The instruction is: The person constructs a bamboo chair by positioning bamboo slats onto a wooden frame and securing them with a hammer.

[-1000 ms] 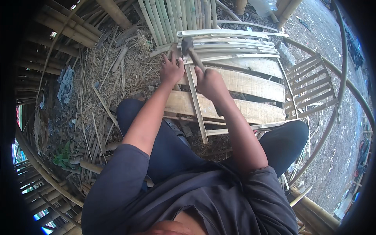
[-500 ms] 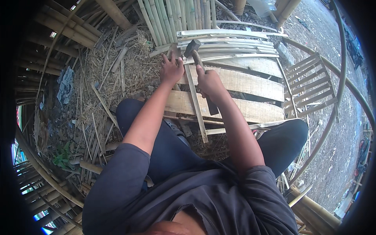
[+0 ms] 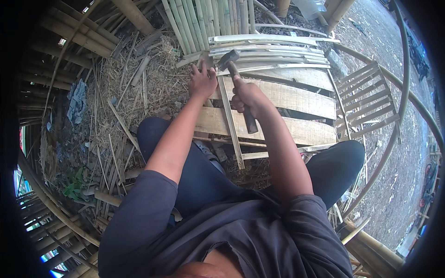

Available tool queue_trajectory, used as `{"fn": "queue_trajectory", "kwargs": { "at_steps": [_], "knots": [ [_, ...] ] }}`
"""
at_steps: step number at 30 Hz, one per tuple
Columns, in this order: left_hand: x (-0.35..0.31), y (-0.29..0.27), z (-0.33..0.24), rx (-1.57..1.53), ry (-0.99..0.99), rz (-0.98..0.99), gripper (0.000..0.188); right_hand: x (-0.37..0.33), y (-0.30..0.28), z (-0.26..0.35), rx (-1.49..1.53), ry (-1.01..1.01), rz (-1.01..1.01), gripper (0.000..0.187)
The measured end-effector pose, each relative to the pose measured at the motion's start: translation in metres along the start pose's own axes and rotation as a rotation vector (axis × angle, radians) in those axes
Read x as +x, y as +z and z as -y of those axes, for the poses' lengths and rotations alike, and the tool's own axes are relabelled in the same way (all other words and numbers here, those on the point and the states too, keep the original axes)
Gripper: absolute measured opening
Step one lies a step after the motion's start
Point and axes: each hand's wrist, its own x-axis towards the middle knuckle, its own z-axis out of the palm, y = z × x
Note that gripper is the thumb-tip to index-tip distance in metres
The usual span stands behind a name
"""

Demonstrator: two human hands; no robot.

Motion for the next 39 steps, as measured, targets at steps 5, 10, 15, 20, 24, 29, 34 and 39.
{"fn": "queue_trajectory", "kwargs": {
  "at_steps": [5,10,15,20,24,29,34,39],
  "knots": [
    [0.001,-0.001,-0.002,0.008,-0.012,0.021,0.067,0.005,-0.007,0.005,0.109,-0.021,-0.069,0.044],
    [0.004,0.004,0.001,0.057,0.002,0.018,0.069,0.011,-0.007,-0.001,0.181,0.154,0.119,0.044],
    [0.002,0.003,-0.001,0.034,-0.008,0.022,0.069,-0.004,-0.011,-0.003,0.043,-0.057,-0.098,0.045],
    [0.004,0.003,0.007,-0.032,0.010,0.016,0.070,-0.008,-0.003,-0.006,-0.417,-0.287,-0.217,0.049],
    [0.007,0.005,0.015,-0.072,0.036,0.028,0.073,-0.010,0.010,-0.004,-0.651,-0.331,-0.261,0.057],
    [0.010,0.006,0.019,-0.108,0.057,0.105,0.077,-0.002,0.010,-0.009,-0.832,-0.354,-0.304,0.062],
    [0.012,0.008,0.020,-0.135,0.020,0.110,0.078,0.003,0.007,-0.014,-0.858,-0.353,-0.328,0.063],
    [0.010,0.006,0.018,-0.150,0.004,0.102,0.080,-0.006,0.010,-0.007,-0.781,-0.329,-0.324,0.063]
  ]
}}
